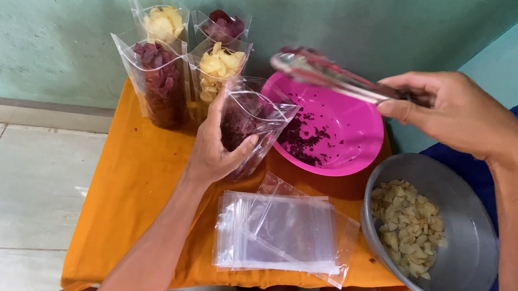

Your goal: Manually filling plastic bags with various types of chips using metal tongs at a packaging station.

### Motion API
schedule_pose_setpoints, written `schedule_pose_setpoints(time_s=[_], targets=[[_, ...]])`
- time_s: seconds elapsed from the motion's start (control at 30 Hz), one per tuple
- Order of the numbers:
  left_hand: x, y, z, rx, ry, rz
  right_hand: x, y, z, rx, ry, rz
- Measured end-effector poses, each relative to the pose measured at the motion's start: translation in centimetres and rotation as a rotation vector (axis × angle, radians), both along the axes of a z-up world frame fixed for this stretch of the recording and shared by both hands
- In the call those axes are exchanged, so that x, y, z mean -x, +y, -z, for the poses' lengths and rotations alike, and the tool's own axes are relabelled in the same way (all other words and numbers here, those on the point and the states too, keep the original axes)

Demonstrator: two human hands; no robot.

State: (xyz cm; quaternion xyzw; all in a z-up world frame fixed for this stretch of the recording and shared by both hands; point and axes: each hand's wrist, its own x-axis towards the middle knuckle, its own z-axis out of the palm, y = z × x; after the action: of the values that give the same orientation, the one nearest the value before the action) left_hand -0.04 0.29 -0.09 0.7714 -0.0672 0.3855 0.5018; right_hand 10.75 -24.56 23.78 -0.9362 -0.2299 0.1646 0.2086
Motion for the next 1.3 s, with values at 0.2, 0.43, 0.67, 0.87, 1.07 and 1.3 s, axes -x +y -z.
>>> schedule_pose_setpoints(time_s=[0.2, 0.43, 0.67, 0.87, 1.07, 1.3], targets=[[0.0, 0.1, 0.3, -0.010, 0.026, -0.029, -6.8, -3.5, 9.7, 0.342, -0.093, -0.019], [-1.4, 0.2, 1.9, 0.038, -0.121, -0.033, -7.5, -2.9, 15.3, 0.226, -0.161, -0.191], [-1.2, 0.2, 1.3, 0.048, -0.113, -0.022, -6.4, -1.4, 16.0, 0.068, -0.122, -0.230], [-1.1, 0.1, 1.3, 0.048, -0.116, -0.029, -6.0, -1.5, 16.0, 0.029, -0.168, -0.249], [-1.1, 0.2, 1.4, 0.055, -0.130, -0.007, -6.0, -2.3, 14.1, -0.021, -0.128, -0.192], [-0.1, -0.1, 0.1, 0.024, 0.022, 0.004, -4.0, -3.6, 7.1, 0.054, 0.079, 0.087]])
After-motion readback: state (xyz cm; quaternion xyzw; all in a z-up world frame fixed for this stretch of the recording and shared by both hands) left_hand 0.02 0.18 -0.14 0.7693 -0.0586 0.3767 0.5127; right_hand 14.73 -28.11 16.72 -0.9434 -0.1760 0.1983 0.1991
